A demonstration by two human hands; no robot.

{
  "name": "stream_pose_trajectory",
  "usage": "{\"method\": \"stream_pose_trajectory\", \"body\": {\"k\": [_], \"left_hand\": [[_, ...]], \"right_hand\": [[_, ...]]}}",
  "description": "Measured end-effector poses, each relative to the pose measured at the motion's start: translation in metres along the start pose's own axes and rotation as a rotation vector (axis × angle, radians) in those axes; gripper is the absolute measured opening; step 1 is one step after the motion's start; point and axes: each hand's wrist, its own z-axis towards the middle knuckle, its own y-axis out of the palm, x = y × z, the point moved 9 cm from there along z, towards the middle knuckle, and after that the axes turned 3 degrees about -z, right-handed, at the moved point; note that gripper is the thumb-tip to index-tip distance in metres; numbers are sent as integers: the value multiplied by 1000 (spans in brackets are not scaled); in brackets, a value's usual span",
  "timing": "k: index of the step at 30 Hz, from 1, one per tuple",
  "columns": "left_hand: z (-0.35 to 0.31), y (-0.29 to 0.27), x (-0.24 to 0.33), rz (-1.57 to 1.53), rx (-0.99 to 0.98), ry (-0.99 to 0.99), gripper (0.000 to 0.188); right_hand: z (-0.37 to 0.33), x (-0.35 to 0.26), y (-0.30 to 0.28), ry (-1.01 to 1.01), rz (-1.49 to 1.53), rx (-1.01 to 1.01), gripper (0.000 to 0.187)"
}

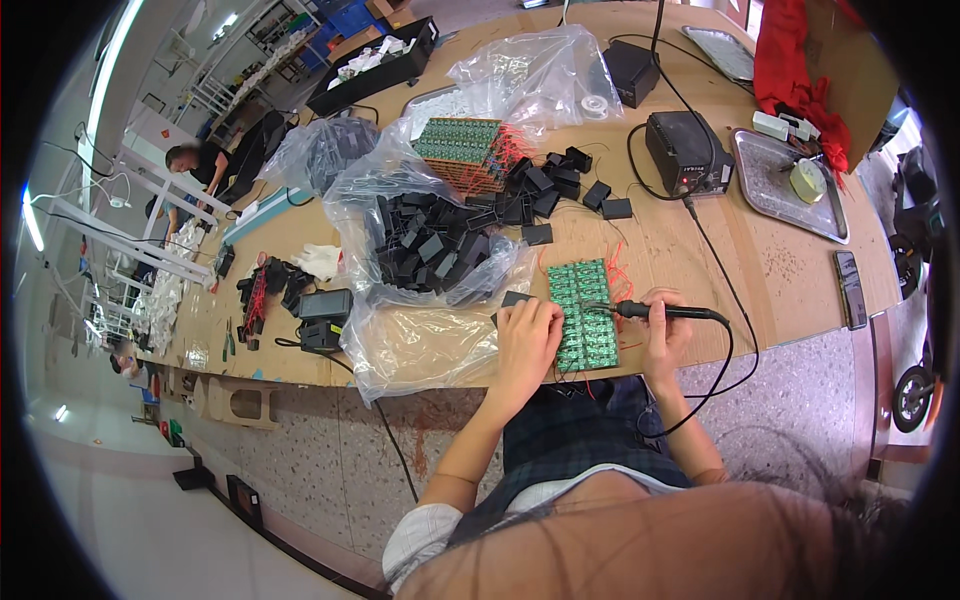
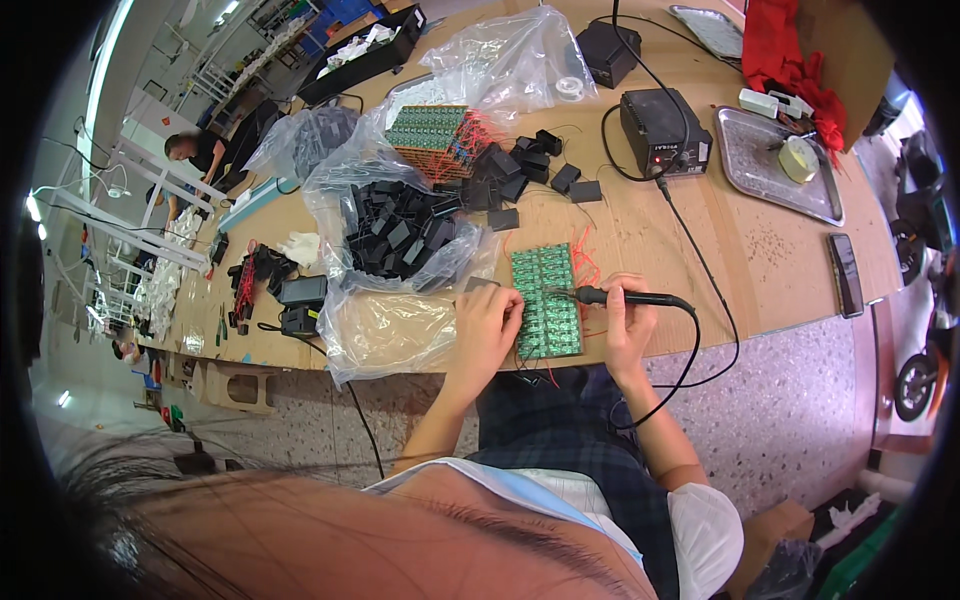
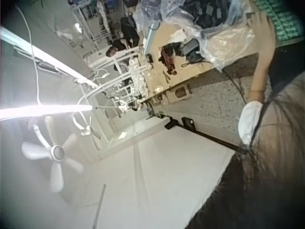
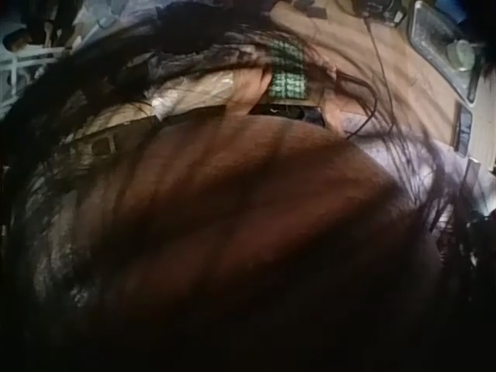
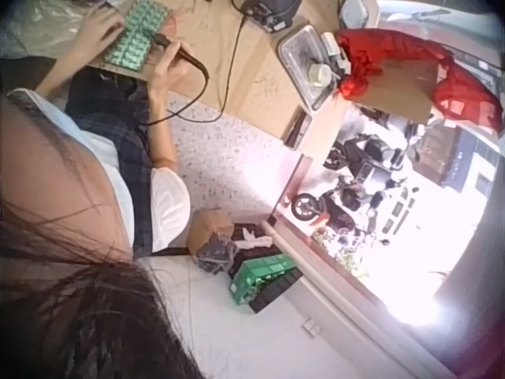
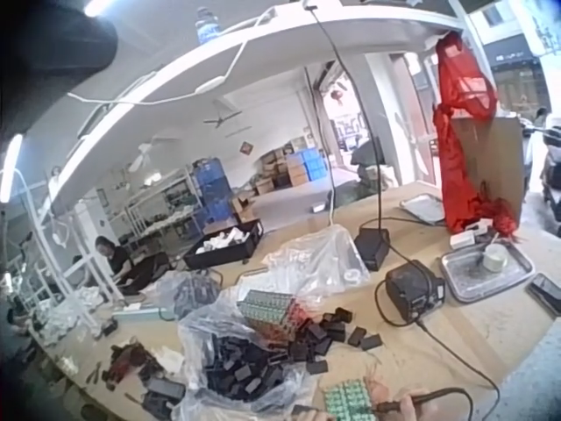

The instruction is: Soldering electronic components or wires onto printed circuit boards at a manual workstation.

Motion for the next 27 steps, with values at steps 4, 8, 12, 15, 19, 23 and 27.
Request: {"method": "stream_pose_trajectory", "body": {"k": [4, 8, 12, 15, 19, 23, 27], "left_hand": [[-1, 3, -2, 10, 6, -16, 14], [-2, 4, -3, -14, 26, -20, 12], [-2, 2, -2, -21, 26, -13, 11], [-2, 1, -1, -25, 20, -15, 11], [-2, 2, -1, -29, 4, -14, 10], [-2, 3, 0, -30, 12, 1, 10], [-3, 4, -2, -26, 11, 3, 9]], "right_hand": [[-3, 6, 0, 78, 21, -21, 9], [-3, 0, -1, -14, -35, -18, 10], [-4, 7, -2, 76, 23, -14, 8], [-3, 1, 1, 50, -21, -32, 8], [-3, -2, 2, 51, -31, -33, 8], [-3, -1, 2, 58, -32, -42, 9], [-2, 0, 3, 47, -29, -39, 9]]}}
